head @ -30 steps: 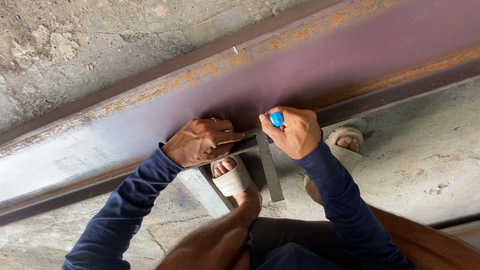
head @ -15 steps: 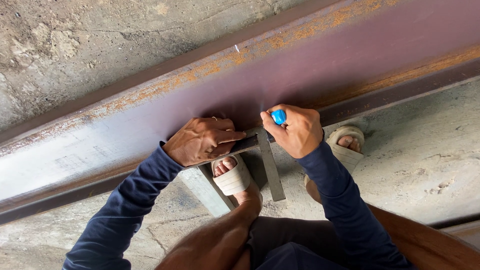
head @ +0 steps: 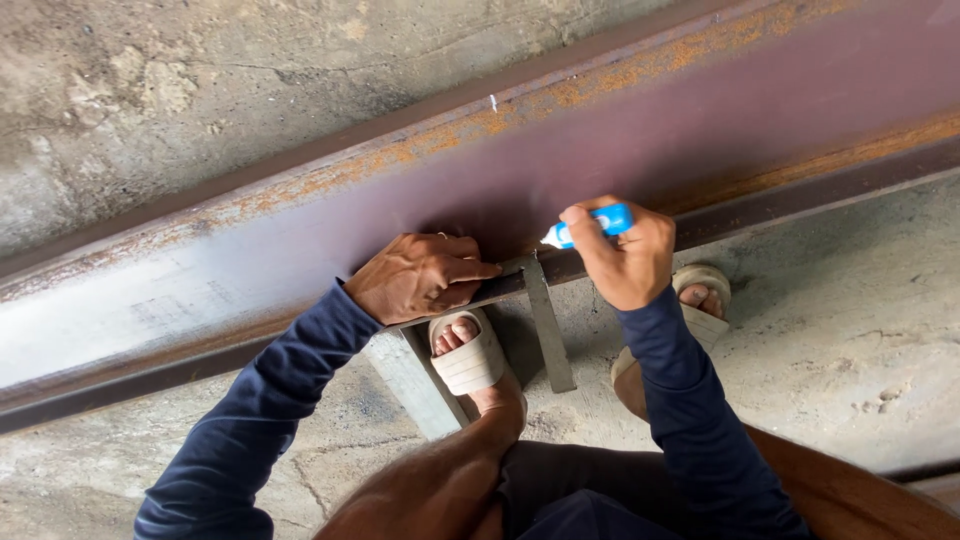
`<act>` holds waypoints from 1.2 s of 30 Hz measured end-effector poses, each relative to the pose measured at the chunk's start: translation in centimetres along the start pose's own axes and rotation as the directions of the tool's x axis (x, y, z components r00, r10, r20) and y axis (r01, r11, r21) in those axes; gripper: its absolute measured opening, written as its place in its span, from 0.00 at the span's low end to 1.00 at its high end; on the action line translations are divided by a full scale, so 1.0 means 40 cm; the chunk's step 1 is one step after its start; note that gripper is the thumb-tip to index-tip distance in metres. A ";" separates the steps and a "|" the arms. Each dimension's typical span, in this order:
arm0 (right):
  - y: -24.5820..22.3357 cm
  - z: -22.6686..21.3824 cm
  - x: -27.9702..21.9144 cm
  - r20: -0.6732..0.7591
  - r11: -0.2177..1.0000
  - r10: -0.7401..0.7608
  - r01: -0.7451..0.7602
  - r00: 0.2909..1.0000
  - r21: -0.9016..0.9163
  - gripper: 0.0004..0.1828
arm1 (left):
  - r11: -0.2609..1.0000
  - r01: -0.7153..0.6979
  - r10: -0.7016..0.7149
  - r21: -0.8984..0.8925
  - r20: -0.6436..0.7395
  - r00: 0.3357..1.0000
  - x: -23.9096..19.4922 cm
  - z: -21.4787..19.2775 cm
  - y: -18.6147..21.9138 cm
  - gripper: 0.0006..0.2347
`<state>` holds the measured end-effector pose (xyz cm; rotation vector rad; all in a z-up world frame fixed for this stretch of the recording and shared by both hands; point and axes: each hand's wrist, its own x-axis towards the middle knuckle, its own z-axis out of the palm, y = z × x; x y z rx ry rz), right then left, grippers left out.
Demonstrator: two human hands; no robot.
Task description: Marking layout lines on metal I-beams using a square and a marker
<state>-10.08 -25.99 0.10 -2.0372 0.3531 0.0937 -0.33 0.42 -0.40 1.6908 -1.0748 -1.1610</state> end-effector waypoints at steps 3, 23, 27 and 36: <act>-0.012 -0.026 0.005 0.021 0.989 -0.039 0.036 0.999 0.141 0.09 | 1.000 -0.022 0.022 0.009 -0.014 1.000 -0.005 0.004 0.001 0.09; 0.060 0.132 0.113 0.147 0.963 -0.167 0.193 0.975 -0.186 0.16 | 0.823 0.072 0.140 0.564 -0.324 0.936 -0.061 0.126 -0.025 0.06; -0.001 0.114 0.124 0.162 0.889 -0.172 0.224 0.972 -0.400 0.23 | 0.759 0.092 0.166 0.645 -0.329 0.930 -0.099 0.132 -0.041 0.13; -0.025 0.120 0.167 0.256 0.896 0.025 0.092 0.966 -0.435 0.22 | 0.793 0.375 -0.124 0.481 -0.476 0.871 -0.246 0.130 -0.053 0.08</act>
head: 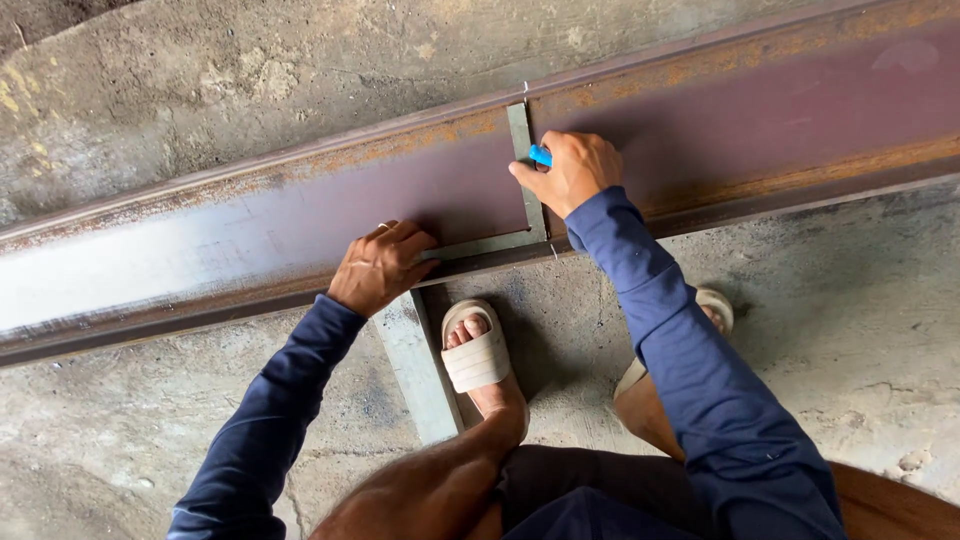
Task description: Marking layout lines on metal I-beams using a square and a marker
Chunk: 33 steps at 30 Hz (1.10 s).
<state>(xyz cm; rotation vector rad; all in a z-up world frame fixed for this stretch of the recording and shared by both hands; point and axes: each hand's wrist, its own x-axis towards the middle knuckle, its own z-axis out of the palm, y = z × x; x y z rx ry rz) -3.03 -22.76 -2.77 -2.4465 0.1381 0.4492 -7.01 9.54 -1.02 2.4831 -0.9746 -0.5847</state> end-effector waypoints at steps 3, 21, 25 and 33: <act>0.021 0.027 0.014 0.033 0.997 0.020 -0.017 0.999 -0.071 0.23 | 0.998 0.044 -0.044 -0.042 -0.006 0.999 -0.008 0.001 -0.003 0.07; 0.009 0.002 0.019 0.114 0.995 0.072 -0.064 0.991 -0.074 0.23 | 0.993 -0.089 0.085 -0.084 -0.057 0.995 0.032 -0.049 0.017 0.07; 0.003 -0.005 0.018 0.124 0.996 0.075 -0.067 0.989 -0.067 0.23 | 0.988 -0.089 0.082 -0.129 -0.060 0.995 0.037 -0.055 0.022 0.06; 0.012 -0.002 0.024 0.136 0.997 0.052 -0.044 0.989 -0.061 0.24 | 0.984 -0.101 0.091 -0.144 -0.075 0.993 0.033 -0.041 0.004 0.06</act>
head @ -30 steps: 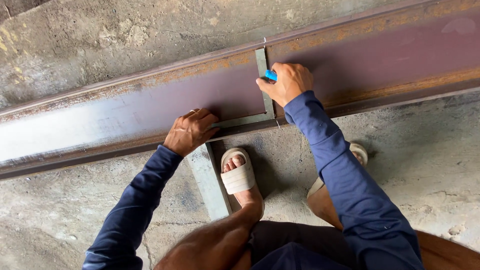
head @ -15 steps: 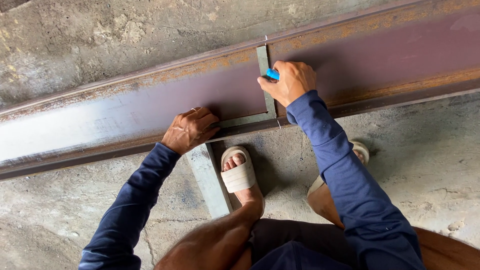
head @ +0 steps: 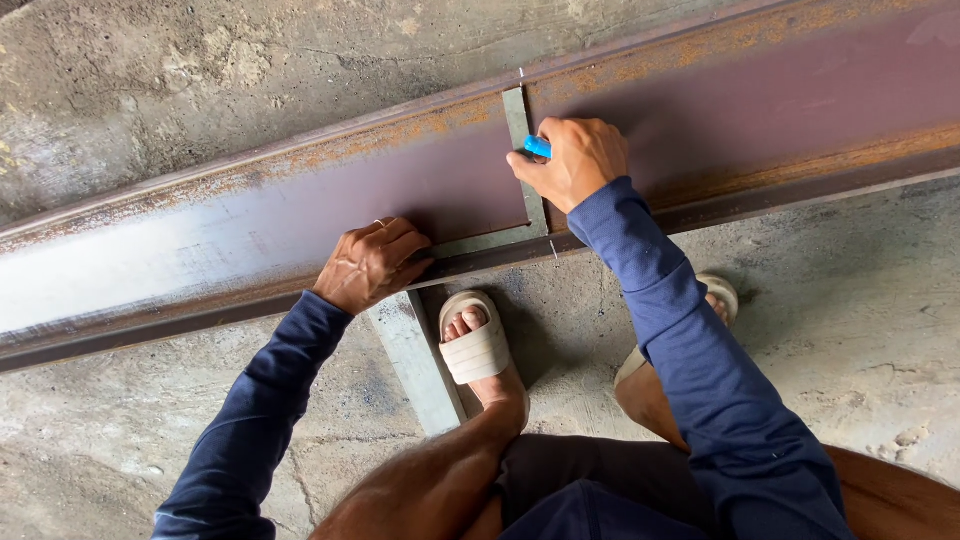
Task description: Marking layout lines on metal I-beams using a square and a marker
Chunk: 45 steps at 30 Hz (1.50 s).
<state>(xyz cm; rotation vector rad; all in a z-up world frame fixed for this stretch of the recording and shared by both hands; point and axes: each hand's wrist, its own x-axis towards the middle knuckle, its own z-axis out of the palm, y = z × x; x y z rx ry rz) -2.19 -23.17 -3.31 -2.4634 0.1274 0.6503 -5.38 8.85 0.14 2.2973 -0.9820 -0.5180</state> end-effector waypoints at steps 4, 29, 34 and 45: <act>-0.001 -0.003 0.001 0.000 1.000 -0.006 0.006 1.000 0.003 0.24 | 0.999 -0.036 0.036 0.014 -0.015 0.999 0.000 -0.001 -0.003 0.06; -0.003 0.000 0.001 0.019 1.000 0.012 -0.012 1.000 -0.012 0.23 | 0.999 -0.028 0.028 -0.017 0.000 1.000 0.001 0.000 -0.007 0.06; -0.008 -0.006 -0.001 0.027 1.000 0.016 -0.016 1.000 -0.010 0.23 | 1.000 -0.024 0.024 -0.009 -0.001 1.000 0.004 -0.007 0.001 0.05; 0.001 0.012 0.001 0.004 1.000 0.016 -0.016 1.000 0.004 0.24 | 1.000 -0.009 0.009 -0.015 0.037 0.999 0.006 -0.015 0.003 0.05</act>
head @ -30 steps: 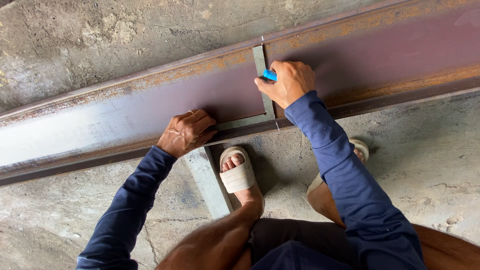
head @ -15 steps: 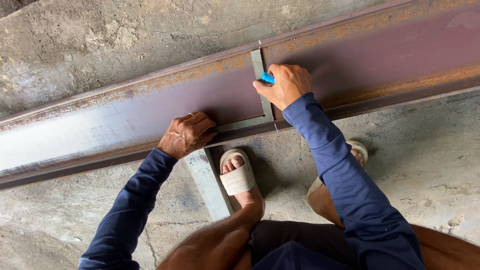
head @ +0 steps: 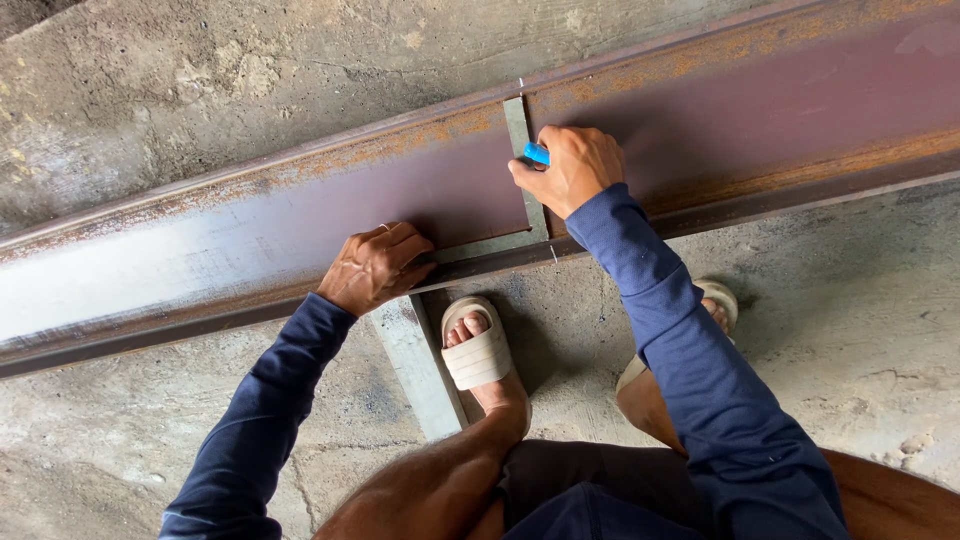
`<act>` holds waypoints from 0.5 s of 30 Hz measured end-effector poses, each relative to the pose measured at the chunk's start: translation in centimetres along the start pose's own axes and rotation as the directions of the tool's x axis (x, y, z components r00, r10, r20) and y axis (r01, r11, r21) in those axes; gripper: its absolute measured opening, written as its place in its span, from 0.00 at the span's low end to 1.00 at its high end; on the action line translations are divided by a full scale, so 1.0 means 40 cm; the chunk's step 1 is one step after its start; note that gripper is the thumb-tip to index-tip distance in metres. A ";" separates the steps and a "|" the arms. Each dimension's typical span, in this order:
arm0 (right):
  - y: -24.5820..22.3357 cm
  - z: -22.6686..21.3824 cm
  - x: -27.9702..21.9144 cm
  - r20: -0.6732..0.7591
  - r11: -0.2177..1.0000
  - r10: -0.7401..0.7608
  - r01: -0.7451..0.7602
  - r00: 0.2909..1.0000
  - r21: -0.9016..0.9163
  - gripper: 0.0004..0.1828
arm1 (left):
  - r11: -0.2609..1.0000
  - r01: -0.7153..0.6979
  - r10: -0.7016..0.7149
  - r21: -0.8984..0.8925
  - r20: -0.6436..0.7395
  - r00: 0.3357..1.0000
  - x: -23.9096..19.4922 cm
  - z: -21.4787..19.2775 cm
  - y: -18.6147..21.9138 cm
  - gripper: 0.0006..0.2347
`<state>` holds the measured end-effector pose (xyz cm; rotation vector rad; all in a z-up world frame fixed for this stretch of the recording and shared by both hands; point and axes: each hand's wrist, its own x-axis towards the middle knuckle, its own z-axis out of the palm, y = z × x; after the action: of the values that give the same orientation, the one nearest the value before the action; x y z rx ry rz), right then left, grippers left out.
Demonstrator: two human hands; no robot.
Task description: Marking layout lines on metal I-beams using a square and a marker
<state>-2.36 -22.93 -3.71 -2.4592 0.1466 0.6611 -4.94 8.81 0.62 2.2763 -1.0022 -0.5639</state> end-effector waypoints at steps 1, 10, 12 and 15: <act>0.000 0.001 -0.001 -0.003 1.000 -0.003 0.003 1.000 0.004 0.23 | 1.000 -0.002 0.002 0.003 0.000 1.000 0.000 0.001 -0.001 0.06; -0.003 -0.007 -0.007 -0.011 1.000 -0.017 0.017 1.000 0.016 0.24 | 1.000 -0.001 0.001 0.002 -0.009 1.000 -0.011 0.017 -0.015 0.06; -0.002 -0.006 -0.006 -0.011 1.000 -0.020 0.020 1.000 0.009 0.25 | 1.000 -0.001 0.001 0.004 -0.011 1.000 -0.011 0.019 -0.016 0.06; -0.002 -0.007 -0.007 -0.008 1.000 -0.017 0.017 1.000 0.012 0.24 | 1.000 0.006 -0.006 -0.010 -0.006 1.000 -0.012 0.017 -0.017 0.06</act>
<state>-2.46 -23.01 -3.33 -2.4494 0.1327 0.6414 -5.28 9.30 -0.26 2.2718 -0.9875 -0.5628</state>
